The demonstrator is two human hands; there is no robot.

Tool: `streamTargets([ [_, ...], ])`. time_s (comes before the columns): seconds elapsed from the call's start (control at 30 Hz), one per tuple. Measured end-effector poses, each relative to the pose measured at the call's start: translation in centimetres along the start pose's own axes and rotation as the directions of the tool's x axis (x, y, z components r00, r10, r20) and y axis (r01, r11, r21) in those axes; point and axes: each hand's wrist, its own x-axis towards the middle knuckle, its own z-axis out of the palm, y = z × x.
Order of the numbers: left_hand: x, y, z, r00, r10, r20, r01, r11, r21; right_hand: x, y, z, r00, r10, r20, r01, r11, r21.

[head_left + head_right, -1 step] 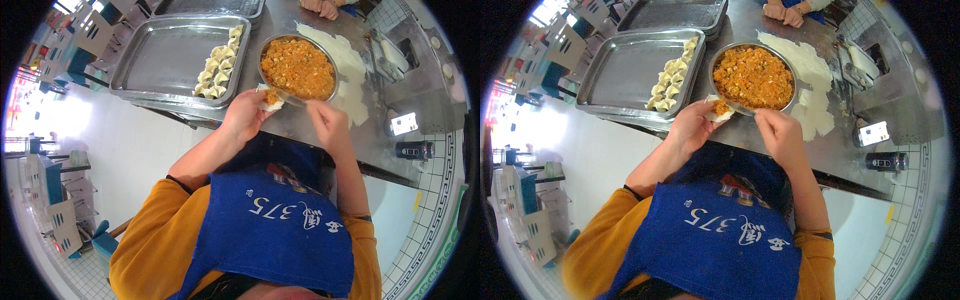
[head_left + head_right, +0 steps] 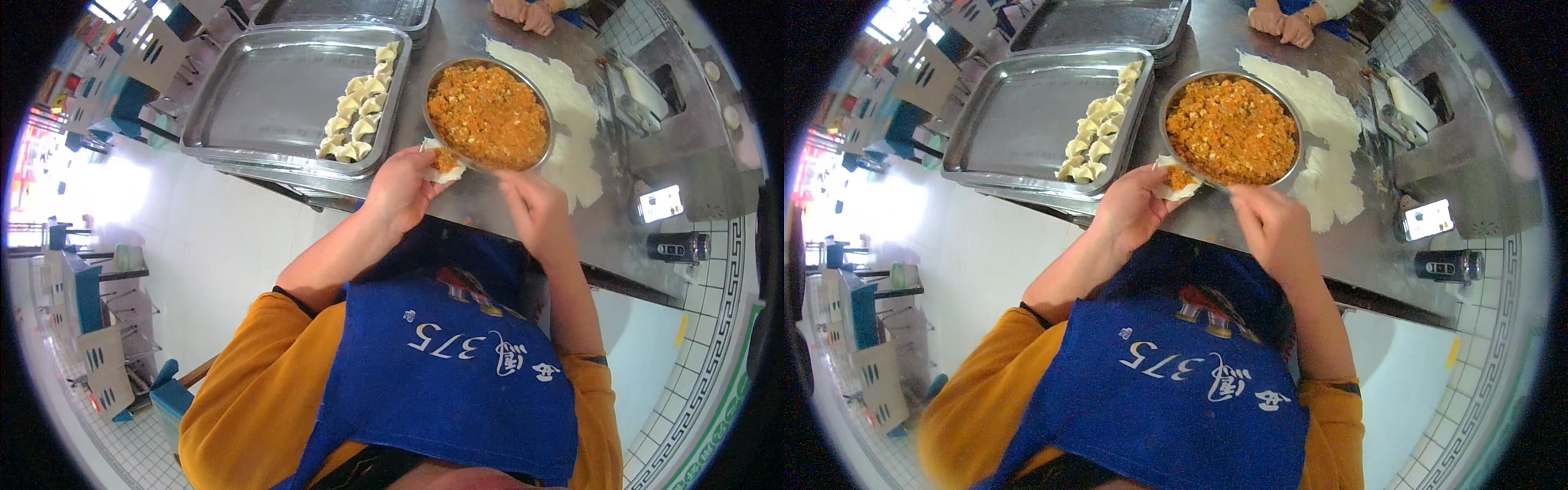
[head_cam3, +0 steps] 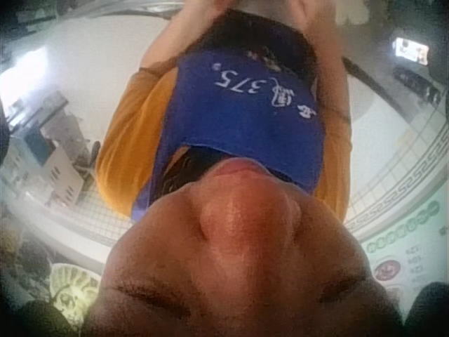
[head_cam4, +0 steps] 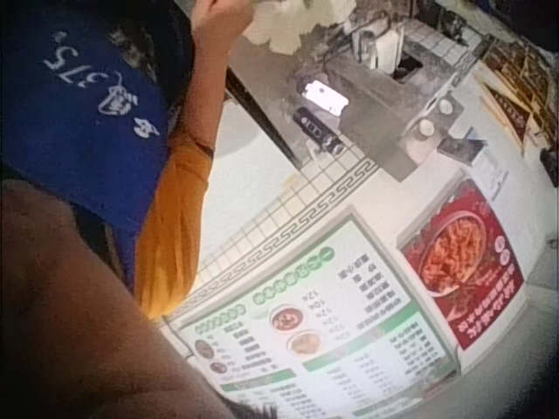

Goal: The person repeatedly scoops filling from a bowl onto small dough wrappers, folds and seals them into dumplings, and places the finished dumplings on a metal tray. A coworker rolls dough in the background.

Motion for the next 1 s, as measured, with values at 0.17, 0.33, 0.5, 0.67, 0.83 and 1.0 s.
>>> streamTargets([
  [0.17,1.1,-1.7,-0.9,0.989,-0.024,-0.143,0.061,0.965,0.257,-3.2,0.0,1.4,0.998,-0.05,-0.038,0.035,0.946,-0.322],
  [0.33,1.4,-1.6,-0.4,0.994,-0.036,-0.103,0.041,0.998,0.048,-3.1,0.5,1.4,0.95,-0.056,0.308,0.196,0.874,-0.445],
  [0.5,0.3,-1.4,-1.2,0.998,-0.014,-0.063,0.015,1.0,0.011,-2.5,1.4,-0.5,0.917,-0.354,0.182,0.397,0.85,-0.346],
  [0.67,-0.5,-0.9,-0.8,1.0,-0.009,-0.029,0.008,1.0,-0.028,-2.5,0.6,-1.4,0.886,-0.417,0.202,0.463,0.809,-0.361],
  [0.83,-2.1,-0.3,-0.1,0.998,-0.034,0.055,0.033,0.999,0.022,-0.4,-0.2,-1.4,0.972,0.035,0.234,0.14,0.714,-0.686],
  [1.0,-2.5,0.3,1.0,0.988,0.041,0.151,-0.039,0.999,-0.017,1.2,-1.3,-1.2,0.971,-0.238,0.038,0.223,0.826,-0.518],
])
